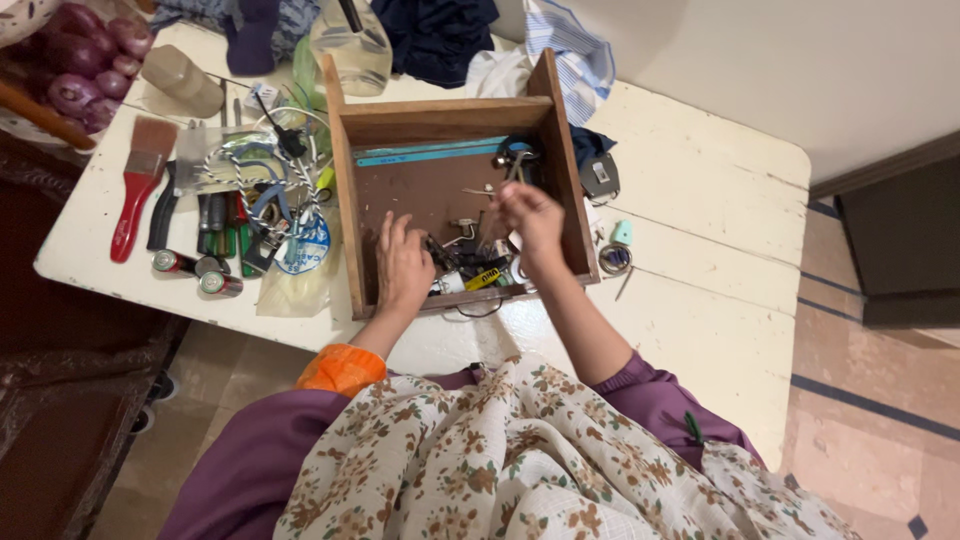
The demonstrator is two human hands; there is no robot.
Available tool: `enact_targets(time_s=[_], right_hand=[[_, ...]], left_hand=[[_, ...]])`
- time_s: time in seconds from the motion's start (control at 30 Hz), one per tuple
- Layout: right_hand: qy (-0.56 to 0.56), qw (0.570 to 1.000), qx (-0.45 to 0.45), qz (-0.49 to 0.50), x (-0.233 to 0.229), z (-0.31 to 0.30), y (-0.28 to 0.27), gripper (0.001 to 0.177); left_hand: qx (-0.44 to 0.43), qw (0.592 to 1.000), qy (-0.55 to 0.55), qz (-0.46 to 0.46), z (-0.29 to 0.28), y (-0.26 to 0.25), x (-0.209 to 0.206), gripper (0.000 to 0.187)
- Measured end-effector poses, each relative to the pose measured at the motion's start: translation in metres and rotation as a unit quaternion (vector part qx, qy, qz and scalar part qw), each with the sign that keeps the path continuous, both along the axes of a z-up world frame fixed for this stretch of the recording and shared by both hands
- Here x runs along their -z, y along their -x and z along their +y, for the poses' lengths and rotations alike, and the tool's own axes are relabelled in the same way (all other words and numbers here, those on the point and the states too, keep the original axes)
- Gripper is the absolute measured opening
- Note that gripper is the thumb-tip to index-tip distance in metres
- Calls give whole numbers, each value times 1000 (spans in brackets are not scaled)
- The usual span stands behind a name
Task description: The person sorts through a cluttered wooden drawer filled with tools and miscellaneous items. They pick up and move various objects such as a hammer, screwdriver, tape, and small hardware pieces, placing them on the table or rearranging them within the drawer.
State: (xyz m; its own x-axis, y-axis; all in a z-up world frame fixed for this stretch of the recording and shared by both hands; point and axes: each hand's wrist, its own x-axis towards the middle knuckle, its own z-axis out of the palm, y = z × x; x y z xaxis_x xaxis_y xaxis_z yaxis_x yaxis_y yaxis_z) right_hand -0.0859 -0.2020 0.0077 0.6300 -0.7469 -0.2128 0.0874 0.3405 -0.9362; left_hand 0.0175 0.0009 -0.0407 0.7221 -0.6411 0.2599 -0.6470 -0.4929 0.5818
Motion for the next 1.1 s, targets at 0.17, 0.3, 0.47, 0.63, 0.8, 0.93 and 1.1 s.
enact_targets(time_s=[0.17, 0.3, 0.47, 0.63, 0.8, 0.93, 1.1], right_hand=[[103, 980, 168, 13, -5, -84, 65, 14], [195, 921, 218, 256, 20, -124, 147, 16], [119, 909, 147, 373, 79, -99, 198, 15], [97, 916, 157, 357, 108, -91, 187, 15], [147, 882, 141, 426, 99, -87, 176, 16], [173, 879, 171, 410, 83, -84, 172, 14], [225, 902, 265, 255, 28, -84, 135, 15]], left_hand=[[11, 999, 30, 15, 1, 0, 15, 17], [56, 997, 53, -4, 4, 4, 3, 14], [44, 997, 59, -4, 2, 2, -1, 14], [44, 998, 53, -4, 2, 1, -2, 14], [33, 998, 59, 10, 3, 1, -2, 14], [24, 997, 73, 1, 3, 0, 1, 14], [8, 995, 95, 1, 2, 1, -3, 18]])
